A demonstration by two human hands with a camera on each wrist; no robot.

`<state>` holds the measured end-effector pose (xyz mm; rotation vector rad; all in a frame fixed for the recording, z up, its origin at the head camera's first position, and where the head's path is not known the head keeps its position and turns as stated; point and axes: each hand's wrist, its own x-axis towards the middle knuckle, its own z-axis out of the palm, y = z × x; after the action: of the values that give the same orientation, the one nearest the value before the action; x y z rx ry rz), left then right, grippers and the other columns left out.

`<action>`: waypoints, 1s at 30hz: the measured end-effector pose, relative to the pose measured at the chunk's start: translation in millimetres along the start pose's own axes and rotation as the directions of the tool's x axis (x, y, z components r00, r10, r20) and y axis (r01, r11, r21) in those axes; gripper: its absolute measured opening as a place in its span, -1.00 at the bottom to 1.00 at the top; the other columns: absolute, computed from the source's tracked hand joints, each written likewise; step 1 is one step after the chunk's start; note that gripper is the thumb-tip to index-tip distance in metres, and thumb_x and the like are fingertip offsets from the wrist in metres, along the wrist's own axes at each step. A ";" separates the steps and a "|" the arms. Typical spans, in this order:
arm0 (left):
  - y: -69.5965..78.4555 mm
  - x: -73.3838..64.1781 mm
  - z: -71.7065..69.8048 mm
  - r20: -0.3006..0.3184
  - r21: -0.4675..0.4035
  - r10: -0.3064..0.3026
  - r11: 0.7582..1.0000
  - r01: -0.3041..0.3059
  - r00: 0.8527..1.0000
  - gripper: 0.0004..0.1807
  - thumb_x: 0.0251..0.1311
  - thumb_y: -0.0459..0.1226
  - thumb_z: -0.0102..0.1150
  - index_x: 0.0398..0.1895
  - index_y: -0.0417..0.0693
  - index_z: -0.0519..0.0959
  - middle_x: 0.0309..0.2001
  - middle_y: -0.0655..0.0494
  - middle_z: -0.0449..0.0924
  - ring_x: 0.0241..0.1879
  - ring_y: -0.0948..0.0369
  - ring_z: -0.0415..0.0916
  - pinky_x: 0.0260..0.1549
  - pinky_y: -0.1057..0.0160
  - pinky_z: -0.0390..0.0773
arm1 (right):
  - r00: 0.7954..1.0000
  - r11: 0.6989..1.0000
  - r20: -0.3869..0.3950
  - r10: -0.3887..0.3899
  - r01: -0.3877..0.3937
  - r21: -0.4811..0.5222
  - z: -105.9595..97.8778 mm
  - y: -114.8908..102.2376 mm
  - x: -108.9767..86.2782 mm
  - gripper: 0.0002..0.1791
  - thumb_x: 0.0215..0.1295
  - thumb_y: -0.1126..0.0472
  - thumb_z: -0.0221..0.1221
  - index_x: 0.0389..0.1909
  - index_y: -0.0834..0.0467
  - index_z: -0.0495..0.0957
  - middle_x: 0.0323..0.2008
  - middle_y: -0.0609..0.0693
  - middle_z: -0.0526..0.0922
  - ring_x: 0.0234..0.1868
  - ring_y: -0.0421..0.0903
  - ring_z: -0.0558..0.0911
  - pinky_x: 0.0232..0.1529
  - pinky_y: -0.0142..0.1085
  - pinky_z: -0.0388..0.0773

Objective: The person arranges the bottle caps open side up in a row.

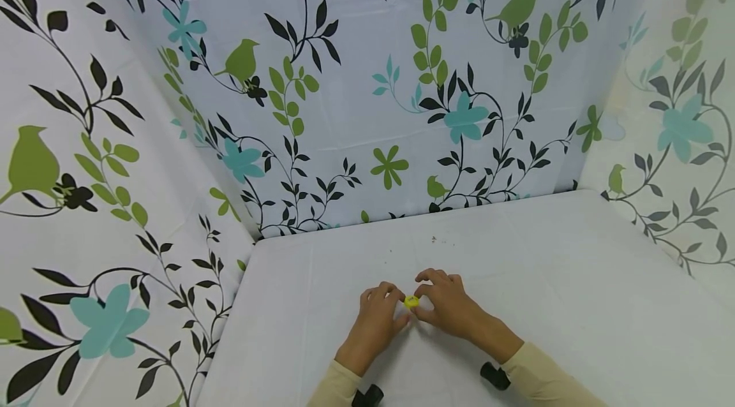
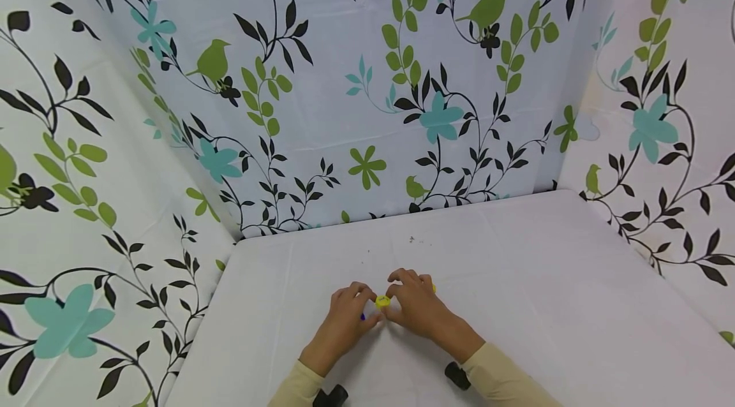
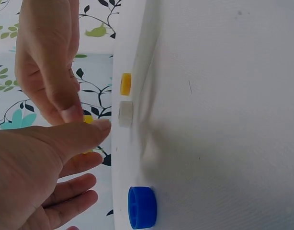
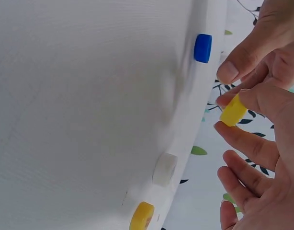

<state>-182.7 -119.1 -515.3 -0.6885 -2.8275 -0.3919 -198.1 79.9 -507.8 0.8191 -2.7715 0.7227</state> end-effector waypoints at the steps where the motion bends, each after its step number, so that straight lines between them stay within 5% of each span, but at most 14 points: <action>1: -0.2 0.0 0.1 -0.006 -0.004 0.002 1.000 -0.002 1.000 -0.64 0.25 -0.11 0.53 -0.01 -0.02 0.63 0.05 0.08 0.56 0.13 0.02 0.60 0.26 -0.11 0.45 | 1.000 1.000 -0.004 0.006 -0.006 0.008 0.3 0.1 0.6 -0.80 0.28 0.04 0.47 -0.21 0.07 0.80 0.17 0.07 0.64 0.24 0.07 0.58 0.08 0.13 0.40; 14: 2.1 -1.1 5.1 -0.030 -0.011 -0.005 1.000 0.005 1.000 -0.71 0.34 -0.06 0.44 -0.06 0.02 0.59 0.00 0.13 0.54 0.10 0.06 0.60 0.26 -0.10 0.45 | 0.999 0.994 0.013 0.049 -0.050 0.102 7.6 -5.8 -3.4 -0.81 0.40 0.09 0.37 -0.30 0.12 0.84 0.15 0.10 0.66 0.23 0.12 0.58 0.07 0.22 0.38; 30: -0.3 2.6 13.9 -0.027 0.037 0.023 0.999 -0.022 0.999 -0.65 0.25 -0.08 0.52 -0.04 -0.01 0.63 0.02 0.10 0.55 0.11 0.07 0.62 0.22 -0.10 0.51 | 1.000 1.000 -0.023 -0.002 0.002 0.009 11.0 1.5 -7.9 -0.75 0.39 0.13 0.39 0.04 0.07 0.76 0.19 0.11 0.63 0.21 0.09 0.59 0.02 0.11 0.47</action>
<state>-187.0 -114.0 -527.9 -0.7017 -2.7918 -0.3419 -192.5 79.2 -520.3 0.8098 -2.7488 0.7405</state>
